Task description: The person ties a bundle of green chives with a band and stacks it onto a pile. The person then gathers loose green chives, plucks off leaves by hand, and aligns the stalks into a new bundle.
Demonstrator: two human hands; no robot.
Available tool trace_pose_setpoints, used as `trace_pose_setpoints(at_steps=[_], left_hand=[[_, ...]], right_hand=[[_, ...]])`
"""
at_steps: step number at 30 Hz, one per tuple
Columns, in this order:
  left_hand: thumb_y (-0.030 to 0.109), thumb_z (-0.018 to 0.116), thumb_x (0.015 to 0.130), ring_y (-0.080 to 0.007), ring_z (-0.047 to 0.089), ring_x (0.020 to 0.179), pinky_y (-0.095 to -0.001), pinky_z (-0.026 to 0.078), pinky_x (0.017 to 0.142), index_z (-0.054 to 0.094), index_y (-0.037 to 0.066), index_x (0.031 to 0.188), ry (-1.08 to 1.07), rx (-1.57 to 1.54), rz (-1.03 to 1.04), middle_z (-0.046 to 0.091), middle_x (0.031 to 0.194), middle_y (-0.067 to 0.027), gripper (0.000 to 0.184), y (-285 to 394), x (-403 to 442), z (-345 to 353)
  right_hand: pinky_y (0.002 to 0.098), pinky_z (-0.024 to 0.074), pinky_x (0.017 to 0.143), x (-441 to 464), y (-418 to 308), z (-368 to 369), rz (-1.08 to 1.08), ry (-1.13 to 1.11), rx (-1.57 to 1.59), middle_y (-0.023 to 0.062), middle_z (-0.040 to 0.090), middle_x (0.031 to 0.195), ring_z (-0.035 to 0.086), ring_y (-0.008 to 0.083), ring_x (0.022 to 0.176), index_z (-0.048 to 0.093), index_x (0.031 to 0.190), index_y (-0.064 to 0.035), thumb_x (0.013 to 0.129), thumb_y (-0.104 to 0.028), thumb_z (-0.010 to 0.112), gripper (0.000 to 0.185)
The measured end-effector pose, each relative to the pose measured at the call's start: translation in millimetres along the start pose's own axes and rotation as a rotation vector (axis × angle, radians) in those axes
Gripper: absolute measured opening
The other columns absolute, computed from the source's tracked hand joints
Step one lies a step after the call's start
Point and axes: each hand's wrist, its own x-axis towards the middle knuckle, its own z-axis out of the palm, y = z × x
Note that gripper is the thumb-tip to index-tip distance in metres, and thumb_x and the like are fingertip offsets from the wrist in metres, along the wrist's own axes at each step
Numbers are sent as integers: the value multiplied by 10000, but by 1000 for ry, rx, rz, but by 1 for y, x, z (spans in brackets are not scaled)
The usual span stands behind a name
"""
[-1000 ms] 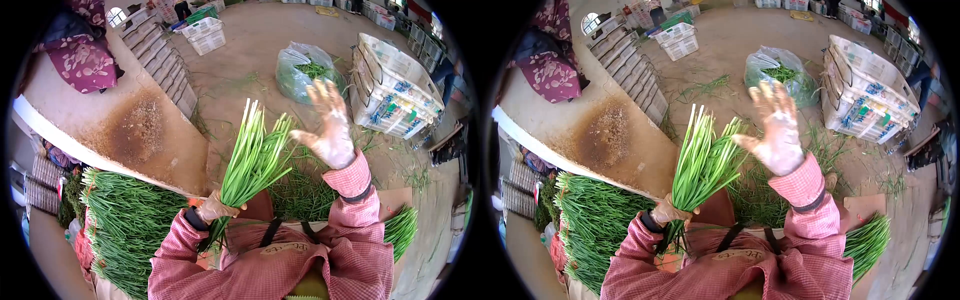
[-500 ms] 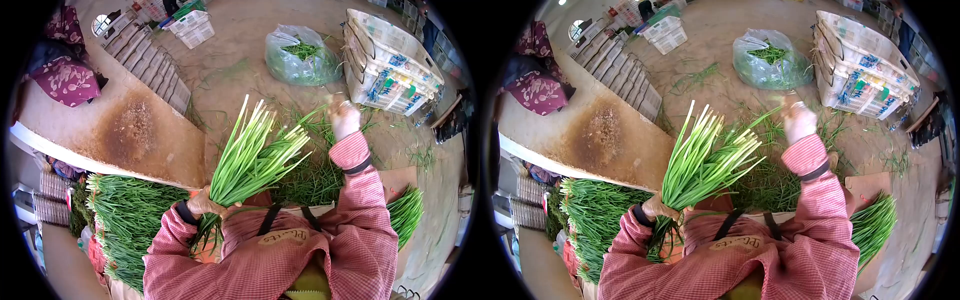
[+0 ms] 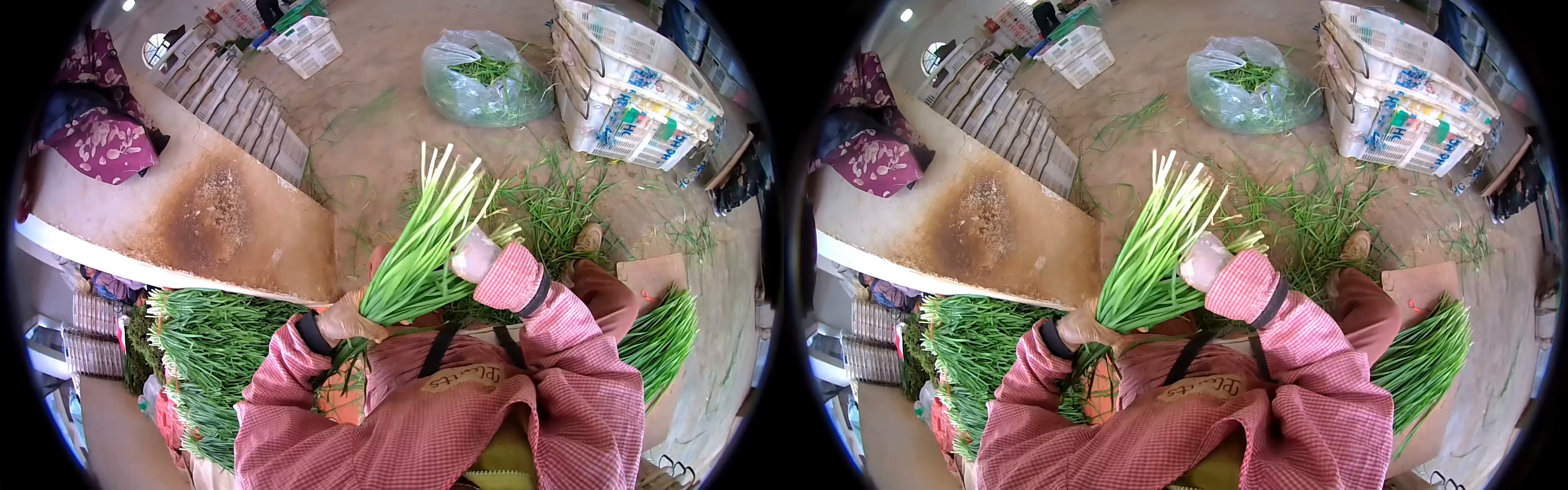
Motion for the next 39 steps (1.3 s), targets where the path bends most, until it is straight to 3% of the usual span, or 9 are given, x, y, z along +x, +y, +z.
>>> trace_pose_setpoints(at_steps=[8,13,17,21,23,32,34,36,39], left_hand=[[0,692,676,-128,526,603,-239,480,507,392,58,1220,-119,-167,-130,571,1006,-130,624,16,0,-1],[-40,677,665,-165,569,837,-250,494,635,478,24,1145,-68,-2,-101,577,988,-104,524,15,-20,-8],[-127,611,650,-169,571,817,-249,501,633,472,30,1148,56,-44,-158,573,985,-115,541,10,-20,-11],[-117,599,674,-114,554,806,-216,471,618,529,42,1083,85,76,-165,605,944,-58,445,17,-1,2],[-117,593,675,-110,554,782,-219,472,604,534,43,1075,124,64,-161,605,938,-56,435,19,8,19],[-129,583,691,-113,541,673,-218,469,575,448,35,1185,31,-52,-271,581,988,-110,538,23,3,19],[-110,586,692,-118,553,775,-205,462,628,442,30,1189,-41,-9,-289,586,980,-110,536,21,-8,8],[-103,597,678,-128,558,852,-215,459,672,454,28,1178,-18,-32,-311,592,982,-95,537,20,-24,1],[-65,651,658,-142,571,766,-226,460,563,485,26,1144,90,-17,-244,601,953,-99,521,14,-38,7]], right_hand=[[358,493,537,-13,8,-23,74,507,-201,136,542,657,562,257,552,516,949,-79,761,-52,515,190],[347,476,541,-46,108,-107,876,666,-19,147,615,733,586,241,596,598,966,-89,850,-220,511,195],[357,398,906,-89,165,-125,1125,-125,-472,223,550,1077,517,293,1052,437,1234,-89,735,-446,605,637],[438,91,1058,-47,10,-93,429,-254,-290,176,225,1386,165,282,1304,331,1291,-23,657,-705,478,943],[471,87,1051,-30,16,-43,280,-416,-142,224,583,950,485,317,1064,517,1119,17,715,-679,436,808],[329,481,547,-50,29,-16,-242,90,-535,96,571,729,577,227,646,546,891,-59,829,-270,491,226],[328,493,649,-37,36,-63,382,-415,-171,136,592,850,592,235,754,555,954,-84,853,-271,441,241],[391,432,825,-45,61,-123,1302,-5,451,130,594,963,562,266,897,559,1005,-67,858,-331,423,331],[369,408,870,-119,147,-124,1235,-178,-109,101,549,1098,520,239,1017,504,1123,-86,814,-412,468,451]])
